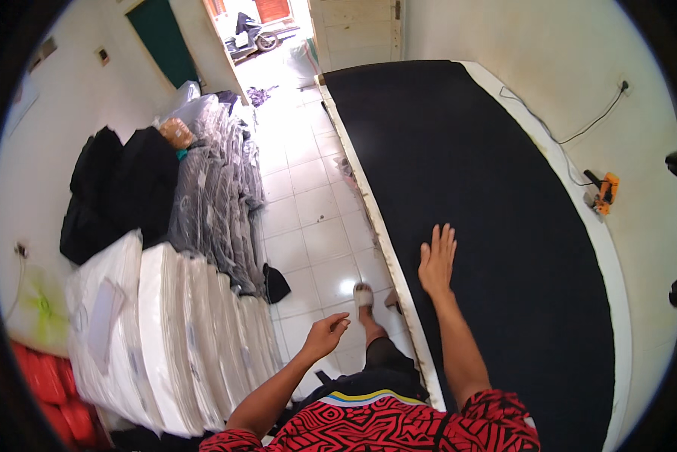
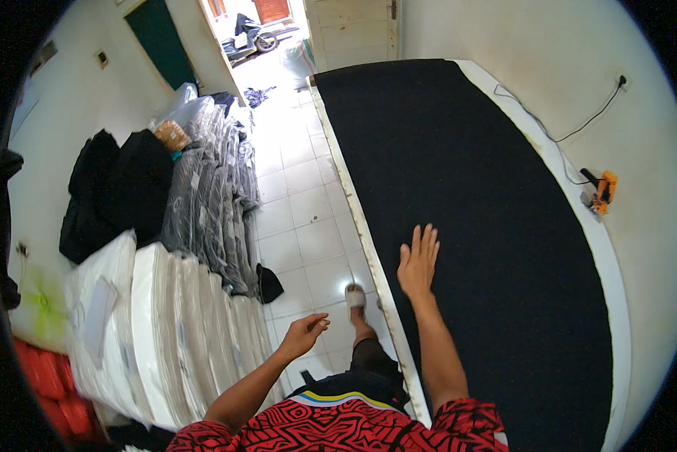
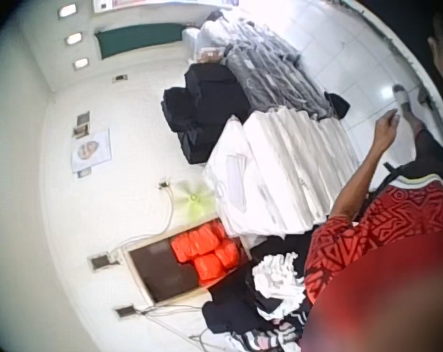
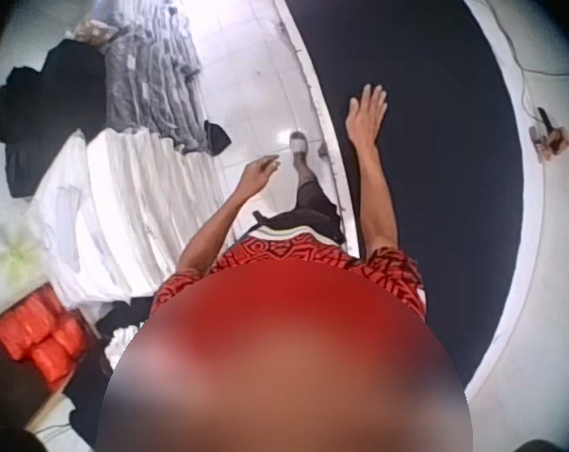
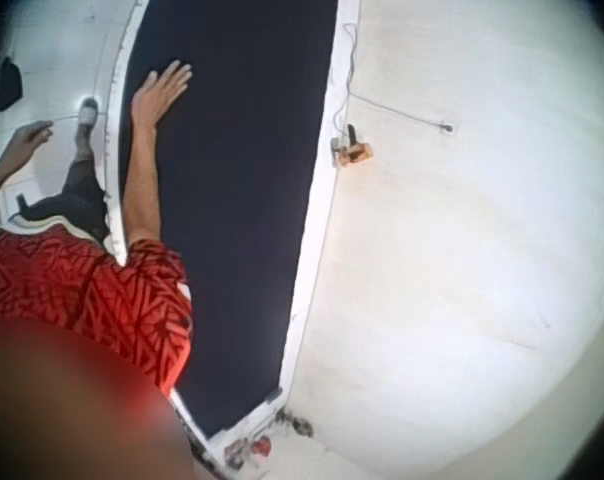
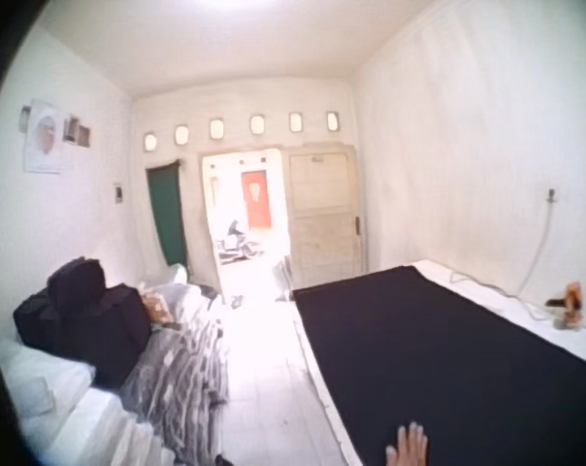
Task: The person lays a large black fabric on a white table, smooths it, and cuts a strip from the edge using shears. The person repeats this process with another piece of fabric.
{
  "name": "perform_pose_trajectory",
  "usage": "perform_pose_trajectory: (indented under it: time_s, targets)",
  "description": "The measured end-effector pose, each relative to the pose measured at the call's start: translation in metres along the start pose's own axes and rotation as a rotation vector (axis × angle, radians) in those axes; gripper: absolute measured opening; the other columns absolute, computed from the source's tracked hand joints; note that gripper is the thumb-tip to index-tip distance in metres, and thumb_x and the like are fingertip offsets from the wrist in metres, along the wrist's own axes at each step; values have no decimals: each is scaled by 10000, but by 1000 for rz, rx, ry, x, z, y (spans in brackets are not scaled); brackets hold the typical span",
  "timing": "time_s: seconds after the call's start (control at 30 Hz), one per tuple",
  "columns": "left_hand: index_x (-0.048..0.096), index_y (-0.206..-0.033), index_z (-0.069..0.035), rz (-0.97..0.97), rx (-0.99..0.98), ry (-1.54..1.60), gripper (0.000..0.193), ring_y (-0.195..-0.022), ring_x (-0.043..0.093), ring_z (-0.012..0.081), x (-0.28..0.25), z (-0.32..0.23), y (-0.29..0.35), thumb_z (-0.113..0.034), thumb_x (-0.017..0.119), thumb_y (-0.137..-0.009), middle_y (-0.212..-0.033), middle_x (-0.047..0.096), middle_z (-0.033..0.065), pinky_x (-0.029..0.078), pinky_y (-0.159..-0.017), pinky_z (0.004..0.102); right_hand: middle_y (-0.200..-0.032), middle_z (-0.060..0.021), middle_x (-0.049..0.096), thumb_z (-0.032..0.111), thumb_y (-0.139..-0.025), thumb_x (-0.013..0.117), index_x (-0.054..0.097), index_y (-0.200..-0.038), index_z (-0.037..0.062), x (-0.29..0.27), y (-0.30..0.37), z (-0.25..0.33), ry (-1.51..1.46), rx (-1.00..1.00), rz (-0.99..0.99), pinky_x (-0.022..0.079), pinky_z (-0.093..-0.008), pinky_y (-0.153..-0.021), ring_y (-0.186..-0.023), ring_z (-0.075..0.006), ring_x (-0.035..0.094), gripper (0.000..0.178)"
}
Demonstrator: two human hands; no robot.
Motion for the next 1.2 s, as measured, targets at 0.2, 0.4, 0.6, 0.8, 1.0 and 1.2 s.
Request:
perform_pose_trajectory:
  time_s: [0.2, 0.4, 0.6, 0.8, 1.0, 1.2]
  targets:
    - [668, -1463, 33, -67, -36, -99, 399, -1117, 788, 228, -105, -21, -193, -199, 636, -1139, -1237, 816, 183, 602, -1009, 355, -1811, -291, 215, 348, -1172, 477, 343, -1714, -17, 106, -230, -24, 49, 159, -115, 127, -594, -1369, -1693, -476, 146, 667]
    - [678, -1461, 23, 66, 46, -235, 406, -1103, 792, 216, -192, -93, -384, -205, 661, -1125, -1219, 819, 193, 606, -992, 343, -1818, -216, 264, 485, -1132, 509, 412, -1705, 70, 208, -307, 58, 218, -358, 442, 118, -669, -1347, -1690, -430, 198, 714]
    - [720, -1404, -24, -87, 294, -200, 367, -995, 814, 344, -291, -148, -612, -220, 633, -1105, -1135, 824, 212, 626, -916, 421, -1830, -256, 194, 330, -1117, 565, 348, -1733, 56, 250, -370, 73, -140, -114, 348, 75, -659, -1354, -1699, -479, 125, 709]
    - [653, -1478, -55, -42, 918, -645, 428, -1398, 622, 374, -377, -184, -870, -66, 531, -1068, -1523, 656, 204, 464, -1215, 470, -1826, -320, 97, 362, -1083, 631, 287, -1719, -59, 301, -431, 99, 223, 347, 383, 16, -635, -1364, -1707, -480, 37, 836]
    - [560, -1578, -74, 467, 1352, -1181, 495, -1513, 521, 338, -424, -188, -1004, -121, 526, -1087, -1654, 533, 143, 355, -1327, 496, -1769, -411, 139, 299, -1031, 669, 361, -1629, -133, 368, -432, 218, 238, 563, 321, 85, -668, -1354, -1672, -558, 95, 799]
    - [607, -1528, -85, 700, 1534, -1222, 503, -1358, 600, 317, -426, -202, -1048, -167, 598, -1032, -1523, 614, 132, 467, -1181, 497, -1449, -284, 657, 84, -1026, 625, 679, -1346, -61, 440, -531, 283, 100, 614, -126, 402, -610, -1250, -1415, -486, 580, 356]
Point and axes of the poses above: each hand's wrist, its own y-axis away from the middle knuckle, its own x-axis out of the palm, z = x × y, the point moved 2 cm from there along -y, towards the middle knuckle
